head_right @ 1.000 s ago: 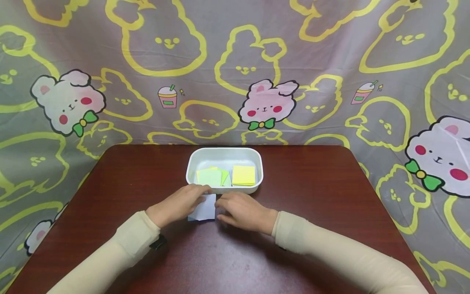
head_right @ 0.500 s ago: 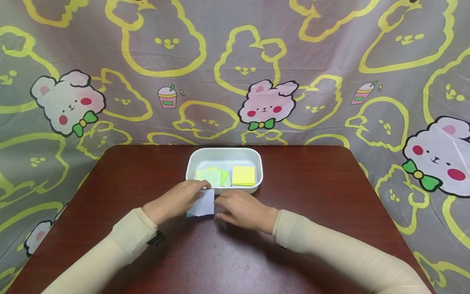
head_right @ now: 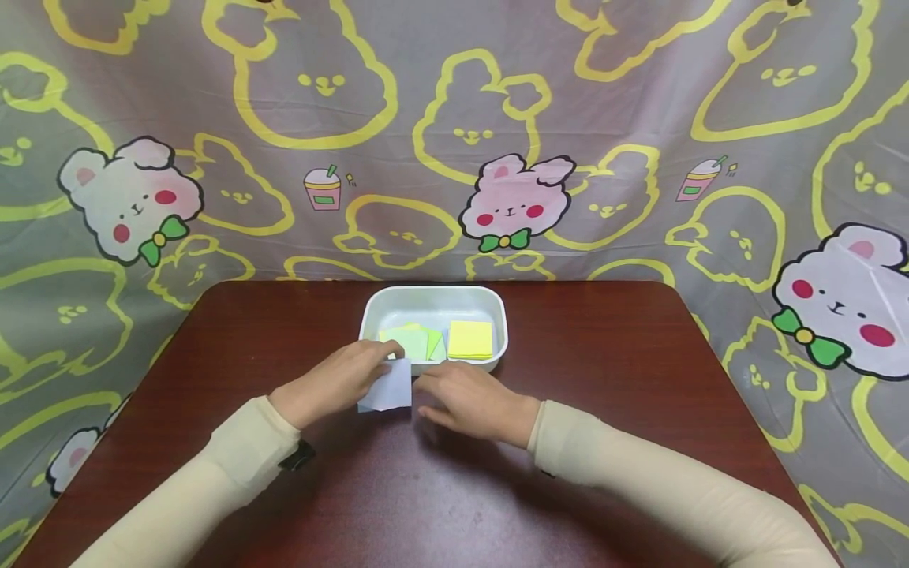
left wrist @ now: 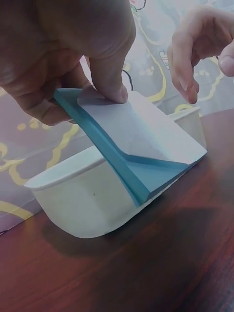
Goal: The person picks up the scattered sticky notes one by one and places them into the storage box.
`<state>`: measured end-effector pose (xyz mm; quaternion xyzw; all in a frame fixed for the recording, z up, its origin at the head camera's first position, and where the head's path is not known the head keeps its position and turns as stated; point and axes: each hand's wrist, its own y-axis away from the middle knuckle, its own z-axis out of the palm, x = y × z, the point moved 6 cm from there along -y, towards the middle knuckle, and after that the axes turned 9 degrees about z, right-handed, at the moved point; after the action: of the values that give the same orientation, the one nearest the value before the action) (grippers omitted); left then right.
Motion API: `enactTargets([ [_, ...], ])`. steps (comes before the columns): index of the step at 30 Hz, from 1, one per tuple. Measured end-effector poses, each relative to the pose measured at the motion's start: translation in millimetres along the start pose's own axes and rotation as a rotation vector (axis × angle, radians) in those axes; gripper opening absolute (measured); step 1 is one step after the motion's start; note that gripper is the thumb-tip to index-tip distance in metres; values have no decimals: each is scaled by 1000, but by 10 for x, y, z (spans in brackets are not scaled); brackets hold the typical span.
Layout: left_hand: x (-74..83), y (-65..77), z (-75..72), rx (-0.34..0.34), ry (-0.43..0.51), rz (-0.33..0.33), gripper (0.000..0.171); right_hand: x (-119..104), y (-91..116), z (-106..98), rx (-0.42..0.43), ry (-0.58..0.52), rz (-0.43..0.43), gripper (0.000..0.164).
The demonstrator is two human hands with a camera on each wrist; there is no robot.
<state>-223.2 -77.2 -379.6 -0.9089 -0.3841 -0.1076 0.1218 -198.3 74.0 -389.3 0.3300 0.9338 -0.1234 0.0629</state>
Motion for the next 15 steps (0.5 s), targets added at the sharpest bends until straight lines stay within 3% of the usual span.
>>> enactTargets([
  [15, -41, -27, -167, 9, 0, -39, 27, 56, -79, -128, 4, -22, 39, 29],
])
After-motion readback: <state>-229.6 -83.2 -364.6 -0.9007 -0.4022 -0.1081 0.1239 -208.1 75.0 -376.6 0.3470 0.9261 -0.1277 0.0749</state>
